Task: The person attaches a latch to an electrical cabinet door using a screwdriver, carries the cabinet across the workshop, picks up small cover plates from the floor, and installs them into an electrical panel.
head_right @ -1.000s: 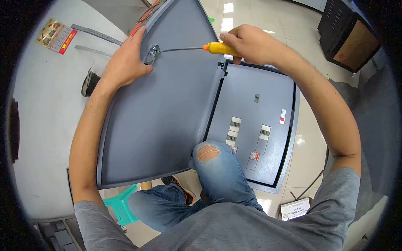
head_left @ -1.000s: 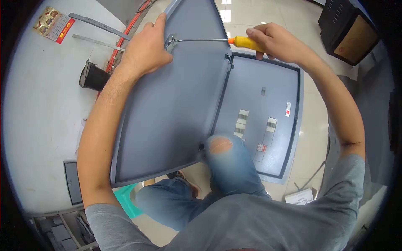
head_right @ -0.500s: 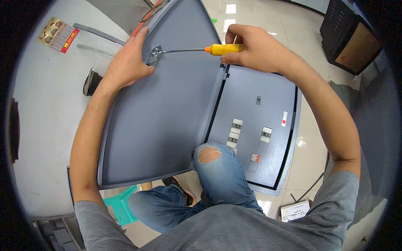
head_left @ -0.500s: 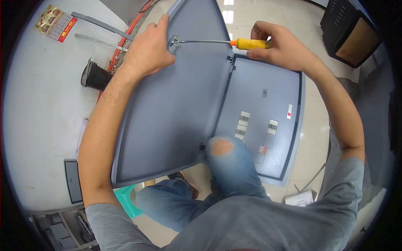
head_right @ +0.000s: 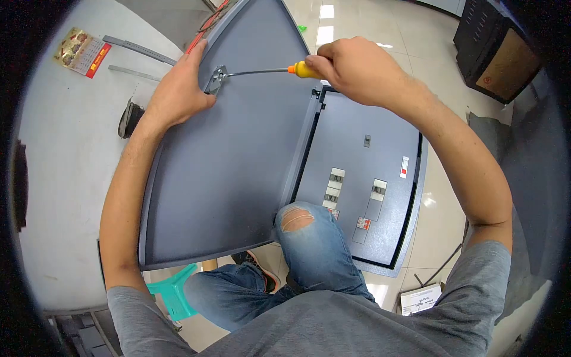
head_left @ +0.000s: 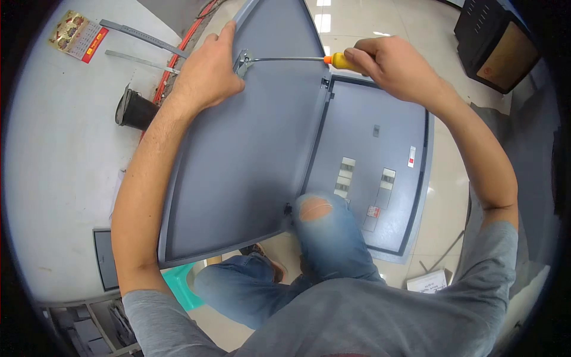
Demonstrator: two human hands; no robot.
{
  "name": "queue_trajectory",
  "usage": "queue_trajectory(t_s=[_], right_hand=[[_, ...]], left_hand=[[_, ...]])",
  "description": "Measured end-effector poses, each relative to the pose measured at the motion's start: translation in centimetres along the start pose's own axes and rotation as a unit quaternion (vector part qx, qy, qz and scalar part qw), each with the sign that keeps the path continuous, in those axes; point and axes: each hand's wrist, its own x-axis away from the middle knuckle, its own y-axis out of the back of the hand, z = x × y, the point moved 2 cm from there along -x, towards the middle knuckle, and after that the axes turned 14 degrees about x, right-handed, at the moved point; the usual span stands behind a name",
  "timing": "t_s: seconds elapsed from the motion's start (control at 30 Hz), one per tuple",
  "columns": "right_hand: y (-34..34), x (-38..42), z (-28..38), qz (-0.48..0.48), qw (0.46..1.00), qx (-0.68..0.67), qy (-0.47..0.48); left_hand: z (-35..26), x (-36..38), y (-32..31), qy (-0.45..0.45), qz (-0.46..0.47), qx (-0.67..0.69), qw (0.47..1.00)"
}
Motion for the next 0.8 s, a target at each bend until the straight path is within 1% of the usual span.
queue_trajectory(t_s=[0.1,0.17,0.2,0.27,0.3,0.37,0.47,0.5,0.53,0.57,0.6,0.67,0.7,0.8], right_hand=[[-0.1,0.1,0.7,0.083,0.989,-0.101,-0.076],[-0.8,0.3,-0.2,-0.014,0.999,-0.047,0.02],[-1.0,0.3,-0.4,-0.061,0.996,-0.021,0.067],[-1.0,0.1,-0.6,-0.075,0.994,-0.02,0.071],[-0.9,0.1,-0.6,-0.083,0.994,-0.019,0.073],[-0.7,-0.2,-0.3,-0.028,0.999,-0.023,0.017],[1.0,0.0,0.8,0.019,0.999,-0.02,-0.042],[1.3,0.1,1.0,0.031,0.998,-0.018,-0.056],[1.1,0.1,0.8,-0.03,0.999,-0.012,0.011],[0.4,0.2,0.1,-0.09,0.993,-0.008,0.077],[0.2,0.3,0.0,-0.148,0.979,-0.003,0.143],[-0.3,0.6,0.1,-0.157,0.975,0.07,0.143],[-0.3,0.7,0.2,-0.162,0.97,0.107,0.144],[-0.3,0.5,0.3,-0.155,0.974,0.101,0.134]], left_hand=[[-0.5,0.0,0.3,0.011,0.008,0.0,1.0],[-0.2,0.0,0.1,0.004,-0.001,-0.002,1.0],[0.1,0.0,-0.1,-0.015,-0.012,-0.005,1.0],[0.6,0.0,-0.3,-0.055,-0.034,-0.011,0.998],[0.6,0.0,-0.4,-0.055,-0.036,-0.011,0.998],[0.5,0.0,-0.3,-0.056,-0.039,-0.01,0.998],[-0.5,0.0,0.3,0.011,0.006,0.003,1.0],[-0.5,0.0,0.4,0.008,0.003,0.005,1.0],[-0.5,0.0,0.4,0.006,-0.001,0.007,1.0],[-0.3,0.1,0.3,0.004,-0.003,0.01,1.0],[0.0,0.0,0.2,-0.017,-0.016,0.015,1.0],[0.8,-0.3,-0.1,-0.063,-0.04,0.025,0.997],[0.8,-0.3,-0.1,-0.065,-0.041,0.025,0.997],[0.7,-0.3,-0.2,-0.071,-0.047,0.021,0.996]])
